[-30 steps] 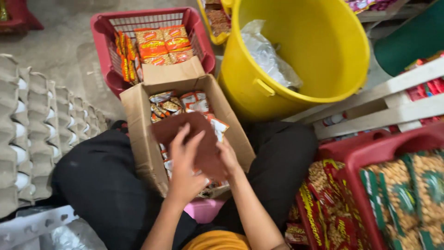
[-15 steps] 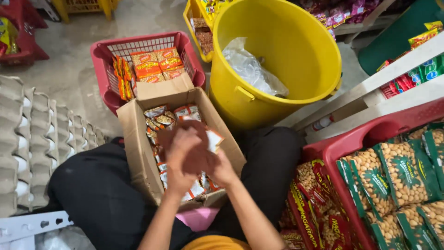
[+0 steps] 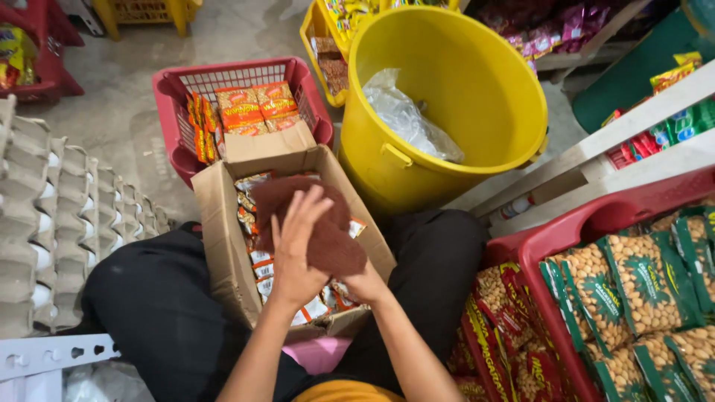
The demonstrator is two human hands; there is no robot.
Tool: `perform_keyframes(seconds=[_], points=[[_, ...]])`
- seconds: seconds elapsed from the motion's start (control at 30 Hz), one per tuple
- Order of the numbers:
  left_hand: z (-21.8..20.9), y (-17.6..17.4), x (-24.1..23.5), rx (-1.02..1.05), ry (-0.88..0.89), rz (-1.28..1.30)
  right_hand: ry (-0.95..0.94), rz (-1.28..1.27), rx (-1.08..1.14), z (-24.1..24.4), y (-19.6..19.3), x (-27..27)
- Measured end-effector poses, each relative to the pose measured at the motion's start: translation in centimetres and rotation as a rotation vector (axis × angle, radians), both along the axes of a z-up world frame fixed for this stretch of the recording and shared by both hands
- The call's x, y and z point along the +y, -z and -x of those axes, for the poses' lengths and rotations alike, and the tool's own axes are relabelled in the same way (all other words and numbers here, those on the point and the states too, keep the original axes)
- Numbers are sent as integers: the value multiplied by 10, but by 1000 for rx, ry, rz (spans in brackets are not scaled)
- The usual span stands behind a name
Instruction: The person sorts snack packets by picking them from a basket and placing them into a cardboard box while wiping some of the packets with a cloth.
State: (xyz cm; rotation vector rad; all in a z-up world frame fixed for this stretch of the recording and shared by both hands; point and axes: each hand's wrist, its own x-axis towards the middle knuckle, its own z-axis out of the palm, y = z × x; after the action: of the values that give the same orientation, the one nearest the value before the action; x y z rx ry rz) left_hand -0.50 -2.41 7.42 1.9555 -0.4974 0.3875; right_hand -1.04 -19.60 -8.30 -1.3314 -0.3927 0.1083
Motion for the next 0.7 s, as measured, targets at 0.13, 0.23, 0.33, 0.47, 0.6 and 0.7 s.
perform_keyframes(seconds=[0.13, 0.23, 0.33, 0.47, 0.6, 0.7], points=[[6, 17, -5, -7, -99, 53, -135, -418, 245, -3, -36, -3], [28, 20, -9, -47, -56, -47, 50, -602, 553, -10, -73, -5], [39, 21, -8, -4, 155, -236, 24, -624, 558, -19, -50, -23], [33, 22, -10, 105, 168, -162, -162, -750, 580, 5, -83, 1], [20, 5, -21, -87, -79, 34, -6, -461, 409, 21, -67, 17], [34, -3, -31, -111, -20, -123, -272, -948, 526, 19, -119, 10]])
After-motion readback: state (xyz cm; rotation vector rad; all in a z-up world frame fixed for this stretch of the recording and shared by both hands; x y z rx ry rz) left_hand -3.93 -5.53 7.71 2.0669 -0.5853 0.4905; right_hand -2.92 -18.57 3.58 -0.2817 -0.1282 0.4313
